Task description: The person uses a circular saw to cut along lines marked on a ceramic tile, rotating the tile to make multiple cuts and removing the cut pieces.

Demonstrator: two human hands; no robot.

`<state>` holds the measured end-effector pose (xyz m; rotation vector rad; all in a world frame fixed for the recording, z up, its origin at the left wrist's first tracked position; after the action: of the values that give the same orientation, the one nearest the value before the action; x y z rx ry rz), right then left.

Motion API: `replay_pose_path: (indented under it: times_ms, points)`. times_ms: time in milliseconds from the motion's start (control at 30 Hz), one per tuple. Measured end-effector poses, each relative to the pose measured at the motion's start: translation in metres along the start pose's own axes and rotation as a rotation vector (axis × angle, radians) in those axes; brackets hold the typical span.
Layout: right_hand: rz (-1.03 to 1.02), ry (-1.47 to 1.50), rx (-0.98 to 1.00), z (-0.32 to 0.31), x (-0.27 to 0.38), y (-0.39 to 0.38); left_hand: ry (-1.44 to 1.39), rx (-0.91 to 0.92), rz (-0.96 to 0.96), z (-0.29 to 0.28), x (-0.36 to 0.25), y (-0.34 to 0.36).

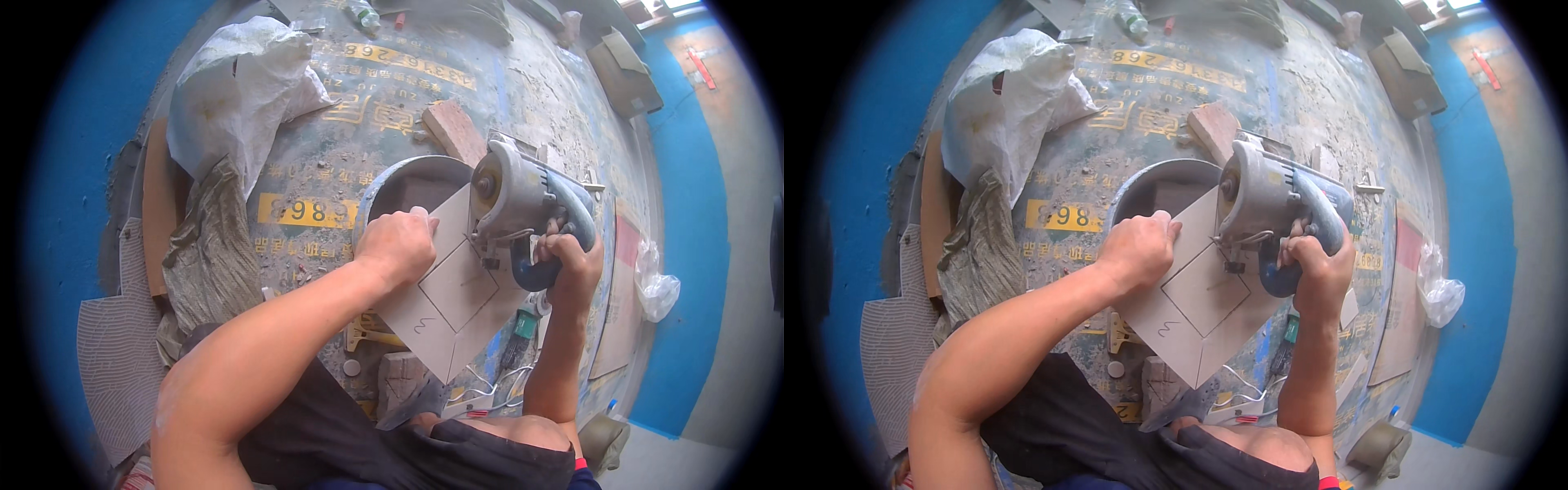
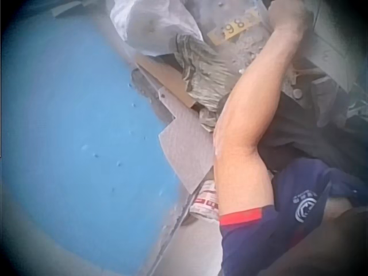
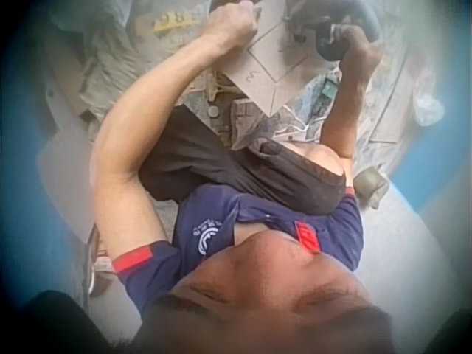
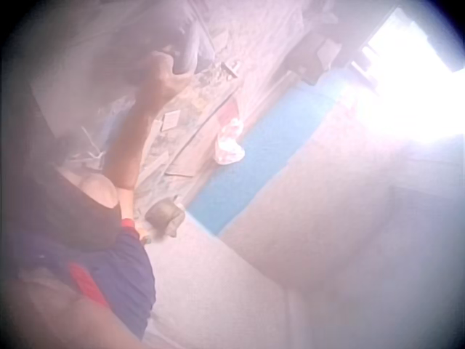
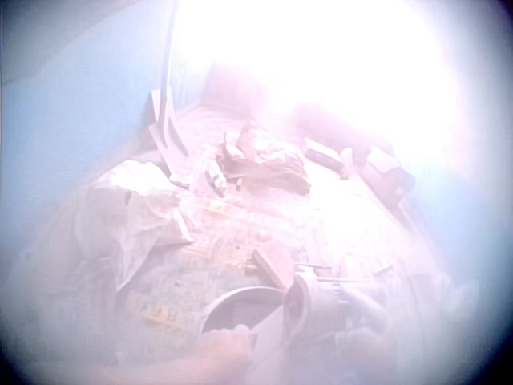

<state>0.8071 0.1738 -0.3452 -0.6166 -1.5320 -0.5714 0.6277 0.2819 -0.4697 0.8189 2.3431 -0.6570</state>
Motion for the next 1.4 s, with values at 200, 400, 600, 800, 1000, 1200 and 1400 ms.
replay_pose_path:
  times_ms: [200,400,600,800,1000,1200,1400]
  points:
    - [-0.002,-0.026,-0.019,-0.0019,0.0012,0.0015,-0.022,-0.007,0.01,0.0018,-0.0016,0.0007]
    - [0.006,-0.05,-0.009,-0.0013,0.0021,0.0027,-0.037,0.0,0.0,0.0008,-0.0017,0.0002]
    - [0.013,-0.037,-0.018,0.0011,0.0038,0.0021,-0.038,-0.012,0.01,0.0016,-0.0008,0.0007]
    - [0.026,0.0,0.014,0.0018,0.0017,0.0033,-0.021,-0.026,0.01,0.0005,-0.0008,0.0003]
    - [0.048,0.025,0.007,-0.0001,-0.0004,0.0032,-0.016,-0.029,0.01,0.0023,-0.0006,0.0009]
    - [0.056,0.025,0.0,0.0039,0.0025,0.0023,-0.014,-0.018,0.013,0.0016,-0.0005,0.0013]
    - [0.061,-0.008,0.015,0.0031,0.0051,0.0012,-0.018,-0.017,0.013,0.0019,-0.0025,0.0011]
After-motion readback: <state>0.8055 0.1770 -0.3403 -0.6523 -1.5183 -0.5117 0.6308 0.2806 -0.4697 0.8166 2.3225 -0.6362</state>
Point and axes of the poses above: each hand's wrist, its own y-axis towards the middle knuckle, its own z-axis out of the palm, x = y × z, the point moved 7 cm from there along y, towards the middle knuckle, and after that the axes turned 8 degrees about y, right-handed, at the moved point
